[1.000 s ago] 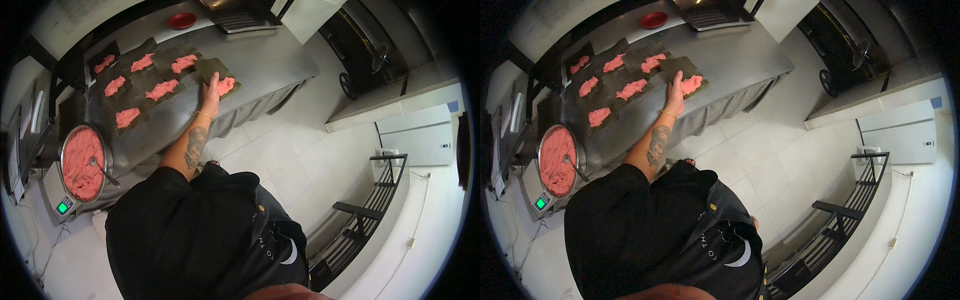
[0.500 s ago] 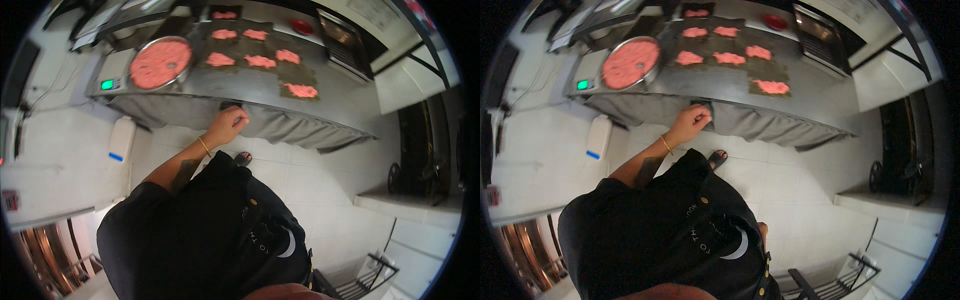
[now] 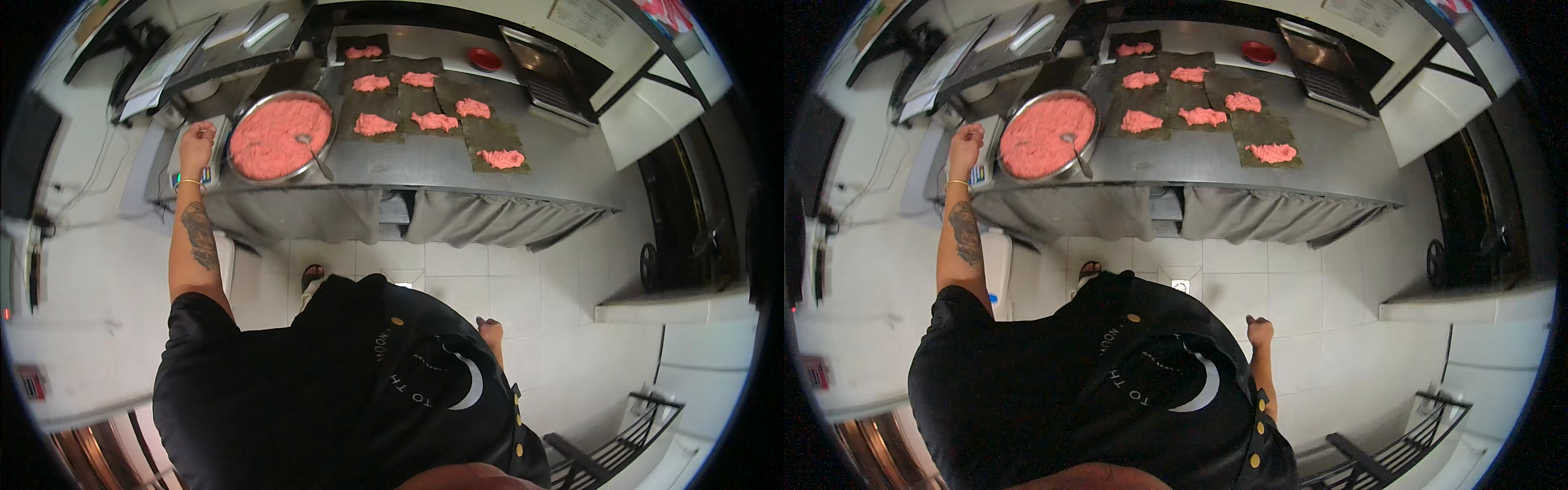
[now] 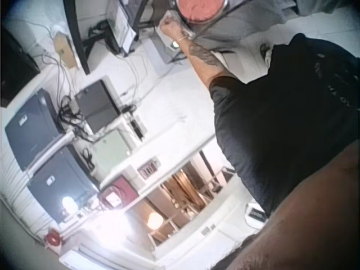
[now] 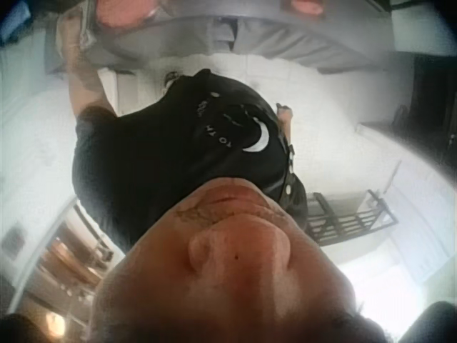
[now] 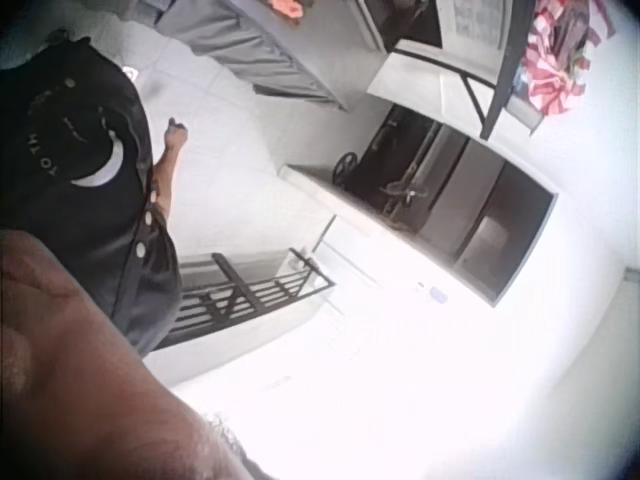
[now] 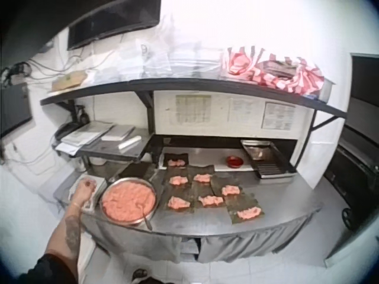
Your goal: The person scoops pink meat paste from a metal bowl using spoons, portions it onto green leaves placed on a digital scale, and moves the finished items to a stack on a stainless steel counter.
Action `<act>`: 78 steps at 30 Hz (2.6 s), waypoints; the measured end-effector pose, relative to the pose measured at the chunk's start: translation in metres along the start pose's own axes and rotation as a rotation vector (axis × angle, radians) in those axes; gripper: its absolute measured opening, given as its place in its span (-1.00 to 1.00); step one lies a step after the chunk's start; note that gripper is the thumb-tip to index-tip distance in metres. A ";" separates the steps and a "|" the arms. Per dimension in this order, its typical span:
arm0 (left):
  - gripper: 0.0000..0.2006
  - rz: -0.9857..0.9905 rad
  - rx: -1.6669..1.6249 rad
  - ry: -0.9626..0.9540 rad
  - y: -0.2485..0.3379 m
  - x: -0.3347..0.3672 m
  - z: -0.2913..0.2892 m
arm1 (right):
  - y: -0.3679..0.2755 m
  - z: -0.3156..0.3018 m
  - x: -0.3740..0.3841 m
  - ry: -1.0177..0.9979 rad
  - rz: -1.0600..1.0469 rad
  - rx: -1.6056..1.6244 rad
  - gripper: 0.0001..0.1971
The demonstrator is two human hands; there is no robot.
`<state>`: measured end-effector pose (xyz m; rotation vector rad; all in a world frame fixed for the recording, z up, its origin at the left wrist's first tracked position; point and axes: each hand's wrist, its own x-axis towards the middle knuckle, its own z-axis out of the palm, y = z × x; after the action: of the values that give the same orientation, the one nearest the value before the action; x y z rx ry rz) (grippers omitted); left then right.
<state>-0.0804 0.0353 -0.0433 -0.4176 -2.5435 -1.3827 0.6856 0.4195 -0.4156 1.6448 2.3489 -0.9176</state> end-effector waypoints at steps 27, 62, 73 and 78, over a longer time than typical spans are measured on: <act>-0.13 0.236 0.158 -1.345 -0.119 0.258 0.191 | -0.299 0.156 -0.190 -0.009 0.513 0.038 -0.58; -0.43 1.138 0.285 -0.575 -0.188 0.317 0.267 | -0.359 0.195 -0.213 -0.007 0.369 0.088 -0.60; -0.48 0.232 -0.086 -1.268 -0.110 0.270 0.202 | -0.311 0.235 -0.228 -0.039 0.377 0.027 -0.59; -0.35 -0.069 -0.073 -1.426 -0.113 0.275 0.187 | -0.317 0.235 -0.230 -0.078 0.375 0.047 -0.58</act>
<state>-0.3871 0.1740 -0.1437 -1.8970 -3.4586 -1.4306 0.4416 0.0352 -0.3776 1.9374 1.8878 -0.9417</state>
